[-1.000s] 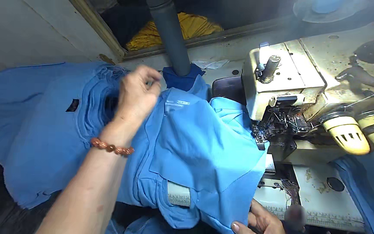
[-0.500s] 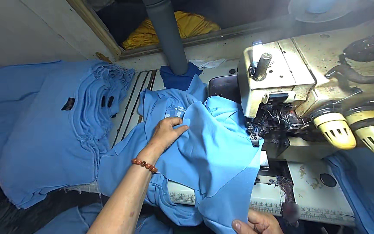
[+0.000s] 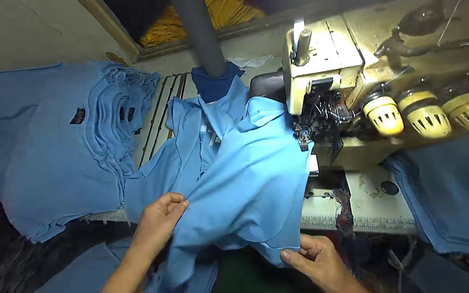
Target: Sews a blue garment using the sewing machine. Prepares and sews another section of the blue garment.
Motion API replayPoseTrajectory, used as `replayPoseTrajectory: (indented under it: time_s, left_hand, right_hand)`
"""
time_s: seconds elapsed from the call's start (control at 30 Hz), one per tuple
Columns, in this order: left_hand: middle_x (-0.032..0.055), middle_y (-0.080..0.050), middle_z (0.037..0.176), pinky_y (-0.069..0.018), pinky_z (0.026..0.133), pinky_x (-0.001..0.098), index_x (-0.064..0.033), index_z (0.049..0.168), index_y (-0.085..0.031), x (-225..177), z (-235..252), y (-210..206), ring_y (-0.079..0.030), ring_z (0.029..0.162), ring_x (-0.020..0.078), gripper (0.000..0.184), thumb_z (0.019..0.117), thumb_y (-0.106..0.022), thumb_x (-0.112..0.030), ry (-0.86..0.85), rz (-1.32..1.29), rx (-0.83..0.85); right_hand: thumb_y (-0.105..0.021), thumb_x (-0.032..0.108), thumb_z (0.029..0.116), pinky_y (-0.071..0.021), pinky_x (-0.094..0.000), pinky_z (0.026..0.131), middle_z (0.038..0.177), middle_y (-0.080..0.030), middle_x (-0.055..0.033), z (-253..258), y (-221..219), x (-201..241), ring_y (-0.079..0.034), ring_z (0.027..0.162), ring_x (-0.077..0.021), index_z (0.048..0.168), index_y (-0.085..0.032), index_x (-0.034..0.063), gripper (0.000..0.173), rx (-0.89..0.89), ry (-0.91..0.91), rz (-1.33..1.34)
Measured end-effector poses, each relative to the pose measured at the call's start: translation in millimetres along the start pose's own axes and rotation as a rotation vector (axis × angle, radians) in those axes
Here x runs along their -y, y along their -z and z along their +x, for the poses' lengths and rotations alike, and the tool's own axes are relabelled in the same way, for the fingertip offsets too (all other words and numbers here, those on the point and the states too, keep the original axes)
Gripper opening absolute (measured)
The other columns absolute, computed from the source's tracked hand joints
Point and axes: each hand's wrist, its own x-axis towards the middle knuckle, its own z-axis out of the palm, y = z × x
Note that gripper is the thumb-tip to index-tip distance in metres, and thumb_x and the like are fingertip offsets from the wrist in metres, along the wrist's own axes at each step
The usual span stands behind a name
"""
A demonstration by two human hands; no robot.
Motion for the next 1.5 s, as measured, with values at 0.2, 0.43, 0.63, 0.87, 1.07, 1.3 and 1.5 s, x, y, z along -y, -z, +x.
replayPoseTrajectory:
  time_s: [0.2, 0.43, 0.63, 0.87, 1.07, 1.3, 1.5]
  left_hand:
    - [0.0062, -0.076, 0.105, -0.0570, 0.089, 0.0347, -0.0092, 0.108, -0.076, -40, -59, -52, -0.070, 0.101, 0.0131, 0.033, 0.0974, -0.066, -0.039, -0.766, 0.188, 0.015]
    - [-0.0044, -0.071, 0.084, -0.0545, 0.076, 0.0149, -0.0048, 0.091, -0.071, -48, -64, -104, -0.066, 0.080, -0.0021, 0.020, 0.1010, -0.054, -0.008, -0.458, -0.294, 0.068]
    - [-0.0040, -0.073, 0.088, -0.0572, 0.074, 0.0145, -0.0090, 0.095, -0.073, -88, -58, -59, -0.068, 0.083, -0.0026, 0.006, 0.0924, -0.073, -0.015, -0.591, -0.270, 0.223]
    - [0.0092, -0.070, 0.079, -0.0489, 0.051, 0.0260, -0.0052, 0.091, -0.075, -94, -69, -103, -0.065, 0.063, 0.0149, 0.010, 0.0934, -0.066, -0.011, -0.967, 0.229, 0.318]
    - [0.0039, -0.066, 0.075, -0.0432, 0.043, 0.0235, -0.0094, 0.092, -0.076, -115, -31, -116, -0.060, 0.055, 0.0120, 0.018, 0.0976, -0.059, -0.012, -1.138, 0.385, 0.086]
    - [-0.0005, -0.052, 0.063, -0.0353, 0.039, 0.0231, -0.0092, 0.072, -0.069, -152, -2, -126, -0.050, 0.048, 0.0095, 0.021, 0.0914, -0.064, -0.015, -1.129, 0.439, -0.048]
    - [0.0010, -0.048, 0.060, -0.0345, 0.037, 0.0266, -0.0094, 0.066, -0.063, -167, 0, -143, -0.050, 0.045, 0.0133, 0.022, 0.0859, -0.069, -0.016, -1.068, 0.492, -0.108]
  right_hand:
    - [-0.068, 0.009, 0.0948, -0.0570, -0.0152, 0.072, 0.085, -0.075, -0.0013, -9, 0, 5, -0.068, 0.078, 0.0029, 0.095, -0.071, -0.0025, 0.012, 0.085, 0.164, -0.026]
    - [-0.070, 0.004, 0.0927, -0.0552, -0.0164, 0.070, 0.083, -0.073, -0.0062, -11, 4, 20, -0.067, 0.076, 0.0007, 0.096, -0.067, -0.0070, 0.012, 0.181, 0.131, -0.013]
    - [-0.068, 0.003, 0.0937, -0.0572, -0.0190, 0.076, 0.089, -0.075, -0.0040, -14, 17, 19, -0.069, 0.082, 0.0005, 0.101, -0.068, -0.0063, 0.012, 0.226, 0.095, 0.085]
    - [-0.068, 0.001, 0.0927, -0.0573, -0.0179, 0.075, 0.094, -0.075, 0.0078, -9, 29, 32, -0.068, 0.082, 0.0048, 0.108, -0.071, 0.0039, 0.016, 0.114, 0.061, 0.123]
    - [-0.067, -0.003, 0.0902, -0.0602, -0.0215, 0.074, 0.092, -0.077, 0.0058, 27, 24, 43, -0.071, 0.079, -0.0005, 0.118, -0.069, 0.0034, 0.029, -0.046, 0.111, 0.197]
    - [-0.070, 0.004, 0.0911, -0.0600, -0.0211, 0.071, 0.085, -0.075, 0.0035, 63, 11, 48, -0.071, 0.076, -0.0019, 0.100, -0.072, 0.0051, 0.009, -0.184, 0.161, 0.235]
    - [-0.066, 0.001, 0.0888, -0.0567, -0.0163, 0.069, 0.077, -0.071, 0.0093, 76, 1, 56, -0.067, 0.074, 0.0047, 0.083, -0.071, 0.0113, 0.012, -0.280, 0.167, 0.109]
